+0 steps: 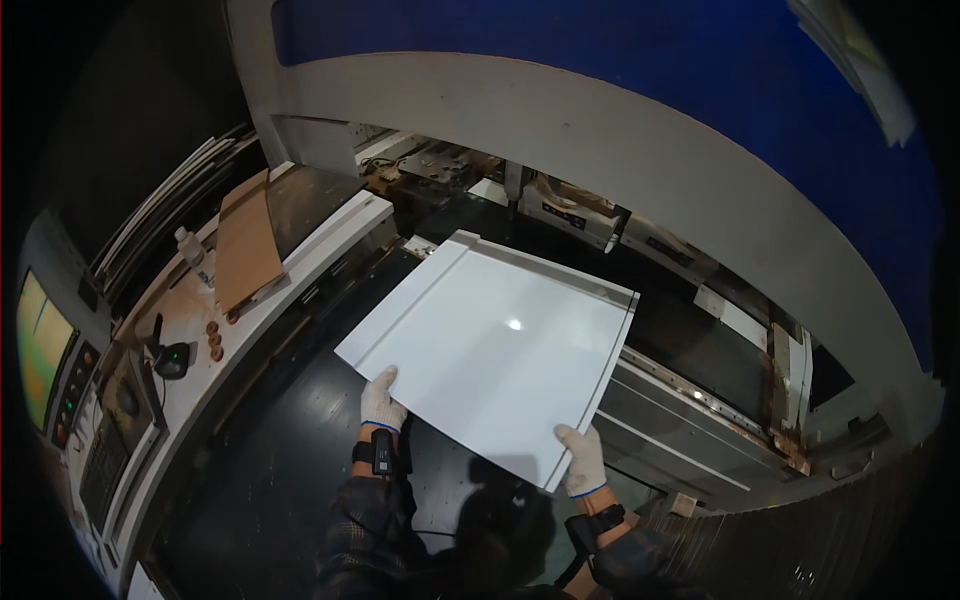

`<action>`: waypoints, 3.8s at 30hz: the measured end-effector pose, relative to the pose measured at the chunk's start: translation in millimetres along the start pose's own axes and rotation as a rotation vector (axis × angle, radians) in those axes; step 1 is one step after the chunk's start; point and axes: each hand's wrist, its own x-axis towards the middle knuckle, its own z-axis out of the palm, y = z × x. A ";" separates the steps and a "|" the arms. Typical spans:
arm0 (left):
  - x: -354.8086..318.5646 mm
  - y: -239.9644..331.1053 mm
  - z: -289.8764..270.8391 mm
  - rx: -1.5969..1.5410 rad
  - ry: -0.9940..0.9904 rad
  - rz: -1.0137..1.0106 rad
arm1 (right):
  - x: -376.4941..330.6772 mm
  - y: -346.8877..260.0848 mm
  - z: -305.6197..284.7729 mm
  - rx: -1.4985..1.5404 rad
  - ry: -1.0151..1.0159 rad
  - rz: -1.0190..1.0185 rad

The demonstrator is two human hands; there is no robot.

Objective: Unscrewing components and moving various furniture panels between stacks and industrial machinery.

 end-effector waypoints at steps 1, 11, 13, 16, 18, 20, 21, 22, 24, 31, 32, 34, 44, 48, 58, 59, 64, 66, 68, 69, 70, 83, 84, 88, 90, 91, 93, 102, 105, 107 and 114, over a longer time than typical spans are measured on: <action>7.2 3.8 -0.9 -0.031 -0.046 -0.059 | 9.8 4.3 4.6 0.022 -0.035 -0.041; -79.7 49.1 33.9 1.871 0.125 0.573 | 66.4 -61.4 -15.0 -1.058 -0.281 0.790; -84.9 45.7 41.1 2.082 -0.135 0.461 | 77.4 -71.3 -17.5 -1.656 -0.390 -0.189; -78.4 39.5 49.1 2.141 -0.180 0.436 | 119.3 -71.8 -13.8 -1.797 -0.673 -0.426; -74.5 34.9 51.1 2.129 -0.174 0.364 | 152.4 -67.5 -13.4 -1.797 -0.854 -0.543; -67.5 28.3 54.2 2.156 -0.149 0.461 | 184.7 -67.6 -17.8 -1.759 -0.930 -0.561; -61.3 26.4 56.7 2.174 -0.109 0.466 | 199.1 -66.7 -19.6 -1.703 -0.975 -0.638; -54.3 25.9 59.4 2.142 -0.107 0.462 | 212.1 -64.7 -20.3 -1.711 -0.983 -0.634; -37.7 25.8 65.8 2.088 -0.094 0.477 | 236.9 -63.0 -20.1 -1.679 -1.003 -0.613; 10.0 34.9 90.9 2.022 -0.001 0.380 | 304.2 -64.4 2.1 -1.656 -1.029 -0.656; 13.2 35.9 93.5 2.001 0.023 0.365 | 309.4 -65.7 4.5 -1.649 -1.039 -0.647; 19.3 35.6 97.8 2.021 0.030 0.371 | 319.8 -68.2 7.2 -1.597 -1.079 -0.622; 39.3 23.9 106.2 1.923 0.037 0.512 | 343.6 -69.6 -1.0 -1.528 -1.112 -0.478; 31.8 17.5 102.2 1.904 -0.011 0.674 | 342.3 -61.1 -12.8 -1.502 -1.019 -0.610; 7.1 -14.4 110.0 2.041 -0.092 0.533 | 335.3 -53.4 -28.1 -1.505 -0.845 -0.540; 8.8 -13.6 109.3 2.081 -0.047 0.532 | 334.1 -53.2 -29.0 -1.552 -0.829 -0.603; 15.2 -12.1 101.7 2.009 -0.089 0.564 | 332.1 -50.2 -32.0 -1.410 -0.807 -0.483; 13.6 -10.7 102.1 1.996 -0.096 0.512 | 331.6 -51.4 -30.6 -1.408 -0.795 -0.506; 10.2 -10.2 105.3 2.020 -0.042 0.504 | 330.4 -54.2 -28.4 -1.417 -0.790 -0.486; 8.7 -10.1 107.9 2.040 -0.040 0.577 | 329.7 -55.9 -27.1 -1.431 -0.782 -0.447; 6.6 -9.6 110.3 1.981 -0.031 0.528 | 328.9 -57.4 -25.4 -1.439 -0.780 -0.476; 0.6 -4.1 119.9 1.911 0.007 0.409 | 330.6 -53.7 -24.8 -1.480 -0.783 -0.510; 0.3 -3.9 120.1 1.898 0.015 0.386 | 330.8 -53.6 -24.9 -1.509 -0.784 -0.562; 0.4 -2.8 120.5 1.907 -0.010 0.421 | 330.2 -55.4 -20.4 -1.501 -0.801 -0.506; 1.0 -3.4 120.3 1.906 -0.008 0.465 | 330.0 -57.5 -18.2 -1.432 -0.800 -0.456; 1.2 -4.0 119.9 1.916 0.011 0.443 | 330.1 -58.4 -17.6 -1.443 -0.811 -0.397; 2.5 -4.6 119.1 1.930 0.039 0.440 | 330.3 -61.0 -18.0 -1.514 -0.834 -0.529; -58.5 -19.7 114.2 2.083 0.006 0.396 | 321.6 -58.6 -12.8 -1.644 -0.893 -0.716; -139.4 -33.7 91.9 1.744 -0.187 0.204 | 299.4 -56.9 8.9 -1.785 -0.938 -0.638; -215.9 -40.3 55.7 1.345 -0.043 -0.021 | 262.7 -46.9 32.9 -1.586 -1.061 -0.508; -512.3 -78.4 -109.8 1.046 0.786 0.057 | 46.7 20.3 168.7 -1.247 -2.012 -0.645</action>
